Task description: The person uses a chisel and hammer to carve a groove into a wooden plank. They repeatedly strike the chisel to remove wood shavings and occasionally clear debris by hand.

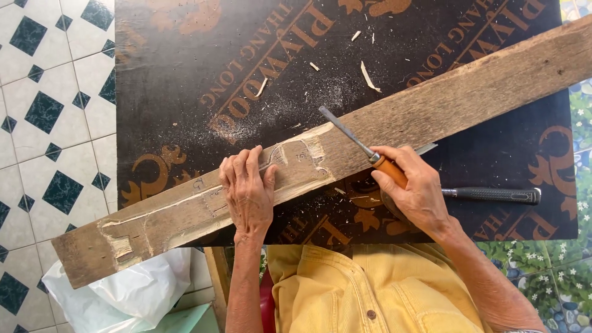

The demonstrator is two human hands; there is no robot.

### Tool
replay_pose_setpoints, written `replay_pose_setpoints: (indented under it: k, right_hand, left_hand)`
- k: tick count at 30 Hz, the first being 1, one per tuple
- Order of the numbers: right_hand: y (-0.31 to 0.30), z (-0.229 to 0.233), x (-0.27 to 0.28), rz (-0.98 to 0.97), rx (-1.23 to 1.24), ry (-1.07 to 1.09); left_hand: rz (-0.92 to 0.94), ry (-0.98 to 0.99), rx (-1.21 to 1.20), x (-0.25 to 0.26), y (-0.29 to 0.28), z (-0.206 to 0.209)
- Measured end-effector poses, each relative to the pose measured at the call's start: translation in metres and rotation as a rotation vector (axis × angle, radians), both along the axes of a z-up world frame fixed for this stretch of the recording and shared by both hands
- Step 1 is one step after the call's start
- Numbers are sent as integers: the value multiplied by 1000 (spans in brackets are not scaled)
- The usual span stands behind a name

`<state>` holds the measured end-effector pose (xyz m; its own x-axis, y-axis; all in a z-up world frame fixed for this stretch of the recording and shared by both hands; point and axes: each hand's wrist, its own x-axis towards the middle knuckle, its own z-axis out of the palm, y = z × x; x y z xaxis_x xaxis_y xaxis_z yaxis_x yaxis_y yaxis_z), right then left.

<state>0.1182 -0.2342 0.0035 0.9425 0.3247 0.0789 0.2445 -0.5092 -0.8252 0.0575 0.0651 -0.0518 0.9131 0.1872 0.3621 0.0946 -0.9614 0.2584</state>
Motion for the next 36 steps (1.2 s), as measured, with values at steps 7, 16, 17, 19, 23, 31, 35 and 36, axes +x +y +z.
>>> replay_pose_setpoints:
  k: [7,16,17,19,23,31,35,36]
  right_hand:
    - [-3,-7,16,-77,-44,-94]
    - [-10,-17,8,-133,73,-79]
    - [-11,-17,7,-136,94,-77]
    - [-12,-18,6,-142,106,-66]
    - [-12,-18,3,-153,118,-45]
    - [-8,-8,5,-109,85,-67]
    - [-4,-1,1,-75,61,-53]
    - [-4,1,1,-73,61,-54]
  left_hand:
    - [4,-177,58,-9,-6,-2]
    - [22,-422,164,-20,-13,-8]
    - [26,-447,183,-21,-13,-10]
    - [32,-468,198,-23,-14,-14]
    - [23,-516,218,-22,-15,-8]
    - [15,-485,162,-16,-14,-2]
    - [22,-416,108,-14,-15,0]
    - [24,-416,108,-13,-14,3]
